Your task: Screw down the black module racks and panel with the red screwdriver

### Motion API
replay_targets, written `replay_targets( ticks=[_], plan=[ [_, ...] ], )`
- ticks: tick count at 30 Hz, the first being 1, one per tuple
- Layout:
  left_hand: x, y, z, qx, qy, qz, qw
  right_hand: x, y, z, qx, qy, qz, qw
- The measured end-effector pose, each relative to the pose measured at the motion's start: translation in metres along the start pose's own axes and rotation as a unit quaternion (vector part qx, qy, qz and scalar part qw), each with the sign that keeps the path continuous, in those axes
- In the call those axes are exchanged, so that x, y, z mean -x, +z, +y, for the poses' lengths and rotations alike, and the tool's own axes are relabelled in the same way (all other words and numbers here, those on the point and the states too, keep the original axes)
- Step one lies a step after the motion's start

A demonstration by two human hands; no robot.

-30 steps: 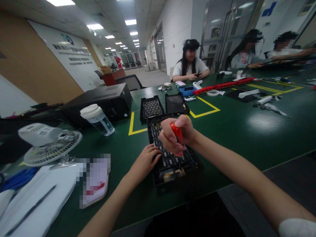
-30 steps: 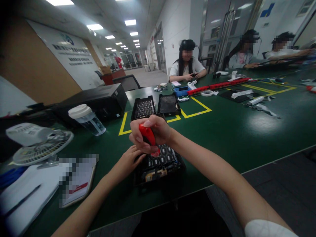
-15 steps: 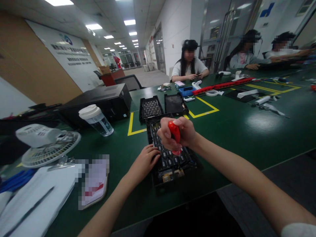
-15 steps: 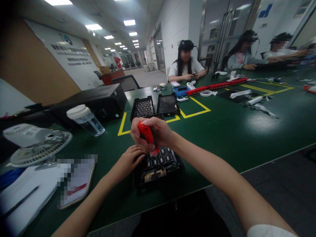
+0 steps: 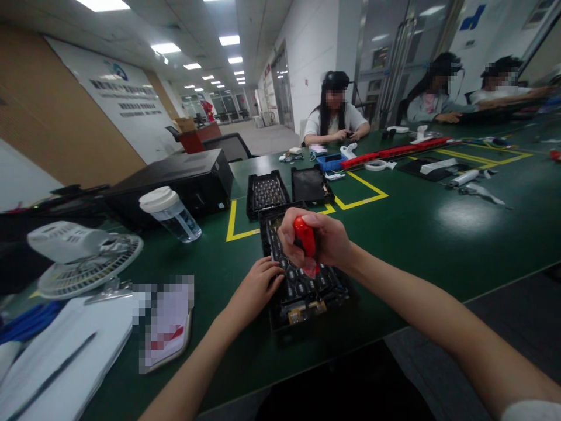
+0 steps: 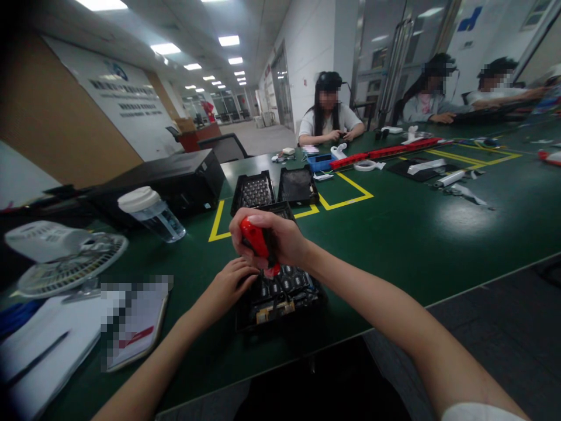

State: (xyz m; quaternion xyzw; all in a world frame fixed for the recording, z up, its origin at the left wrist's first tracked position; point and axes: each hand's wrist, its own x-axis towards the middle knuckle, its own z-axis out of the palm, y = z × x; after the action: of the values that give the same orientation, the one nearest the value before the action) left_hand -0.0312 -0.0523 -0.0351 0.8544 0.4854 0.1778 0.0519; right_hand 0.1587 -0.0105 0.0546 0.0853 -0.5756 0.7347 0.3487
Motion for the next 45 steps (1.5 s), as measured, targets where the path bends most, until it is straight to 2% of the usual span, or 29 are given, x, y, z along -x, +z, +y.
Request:
replay_targets(
  ticks=[21, 29, 40, 45],
  plan=[
    [-0.001, 0.001, -0.001, 0.009, -0.001, -0.006, 1.000, 0.013, 0.020, -0.001, 0.093, -0.080, 0.098, 0.988],
    [0.000, 0.005, -0.004, 0.004, 0.016, 0.012, 1.000, 0.017, 0.027, 0.002, 0.128, -0.119, 0.141, 0.975],
    [0.000, 0.007, -0.006, -0.003, 0.025, 0.014, 1.000, 0.020, 0.037, 0.007, 0.191, -0.160, 0.235, 0.939],
    [0.001, 0.008, -0.007, -0.003, 0.012, 0.006, 1.000, 0.023, 0.043, 0.007, 0.244, -0.165, 0.291, 0.910]
  ],
)
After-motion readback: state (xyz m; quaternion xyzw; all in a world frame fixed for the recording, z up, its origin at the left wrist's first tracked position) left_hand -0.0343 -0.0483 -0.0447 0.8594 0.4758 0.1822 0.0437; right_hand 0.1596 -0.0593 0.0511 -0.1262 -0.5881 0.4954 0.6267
